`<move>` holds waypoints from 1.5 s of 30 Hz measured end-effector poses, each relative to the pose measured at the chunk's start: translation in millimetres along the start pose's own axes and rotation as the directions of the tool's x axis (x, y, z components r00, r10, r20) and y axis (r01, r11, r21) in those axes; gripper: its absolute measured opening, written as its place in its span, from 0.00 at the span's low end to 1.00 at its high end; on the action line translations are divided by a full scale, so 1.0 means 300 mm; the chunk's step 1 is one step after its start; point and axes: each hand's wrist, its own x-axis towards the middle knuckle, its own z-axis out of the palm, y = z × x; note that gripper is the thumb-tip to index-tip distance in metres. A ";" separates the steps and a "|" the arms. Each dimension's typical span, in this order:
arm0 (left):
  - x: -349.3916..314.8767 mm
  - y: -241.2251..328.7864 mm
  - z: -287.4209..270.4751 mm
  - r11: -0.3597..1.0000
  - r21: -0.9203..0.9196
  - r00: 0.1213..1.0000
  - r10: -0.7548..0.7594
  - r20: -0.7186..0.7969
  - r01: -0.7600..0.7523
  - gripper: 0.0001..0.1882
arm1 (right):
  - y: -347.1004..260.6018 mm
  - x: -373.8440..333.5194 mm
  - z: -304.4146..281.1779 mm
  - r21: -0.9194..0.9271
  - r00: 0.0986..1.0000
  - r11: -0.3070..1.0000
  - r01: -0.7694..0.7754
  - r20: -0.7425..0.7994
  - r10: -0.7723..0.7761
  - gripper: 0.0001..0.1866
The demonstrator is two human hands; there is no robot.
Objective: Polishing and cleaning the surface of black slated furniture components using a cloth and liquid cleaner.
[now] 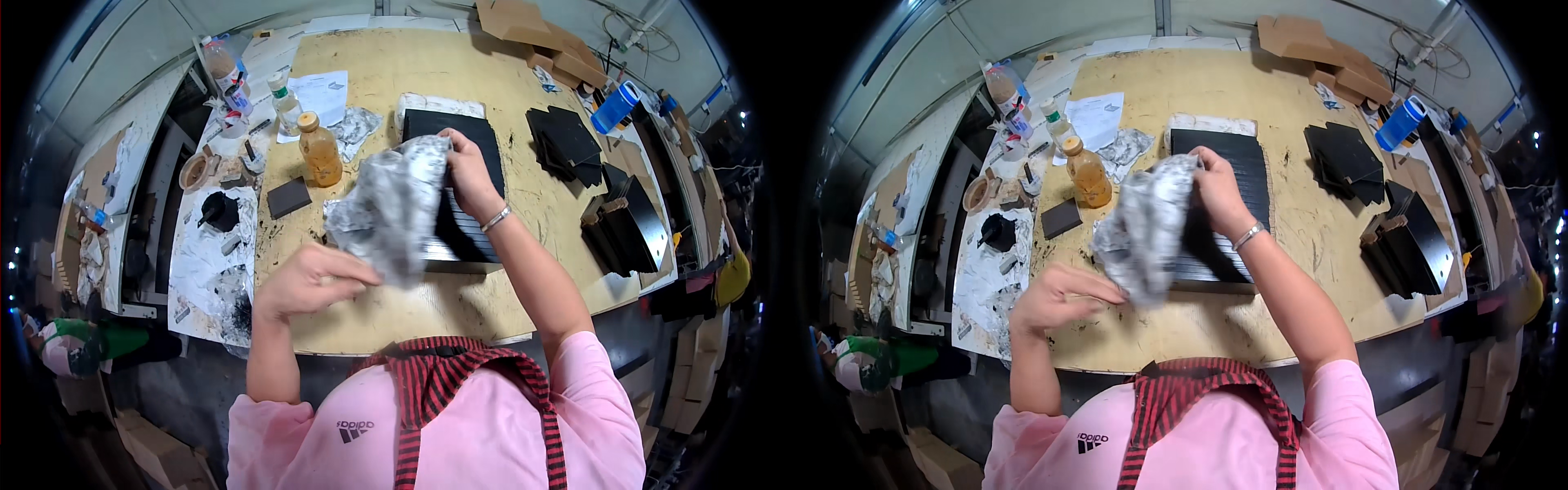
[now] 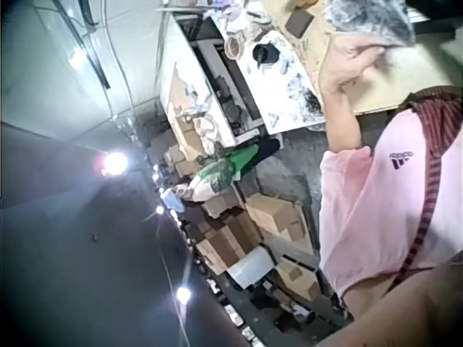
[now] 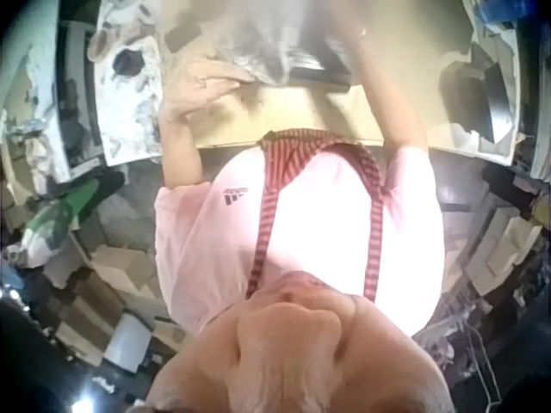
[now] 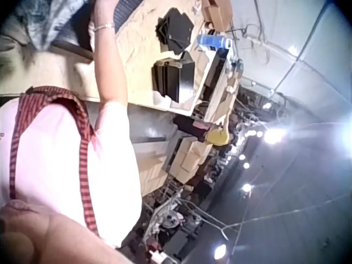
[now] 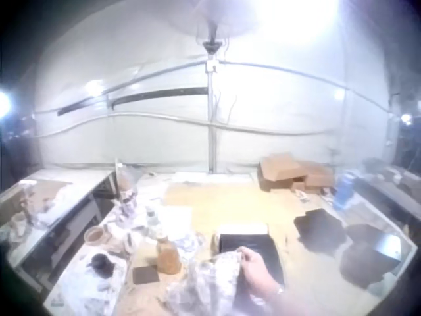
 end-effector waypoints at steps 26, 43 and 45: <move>0.079 -0.348 0.069 0.990 -0.106 0.603 -0.143 -0.785 0.097 0.15 | 0.000 -0.150 0.166 -0.378 0.980 0.923 0.078 0.198 -0.002 0.10; -0.020 -0.322 0.118 0.939 -0.318 0.782 -0.293 -0.551 0.127 0.25 | 0.101 -0.047 0.230 0.016 0.956 1.000 -0.007 0.295 0.002 0.06; -0.030 -0.355 0.121 0.917 -0.377 0.767 -0.332 -0.549 0.127 0.20 | 0.119 -0.045 0.259 0.016 0.950 0.999 -0.031 0.311 0.025 0.07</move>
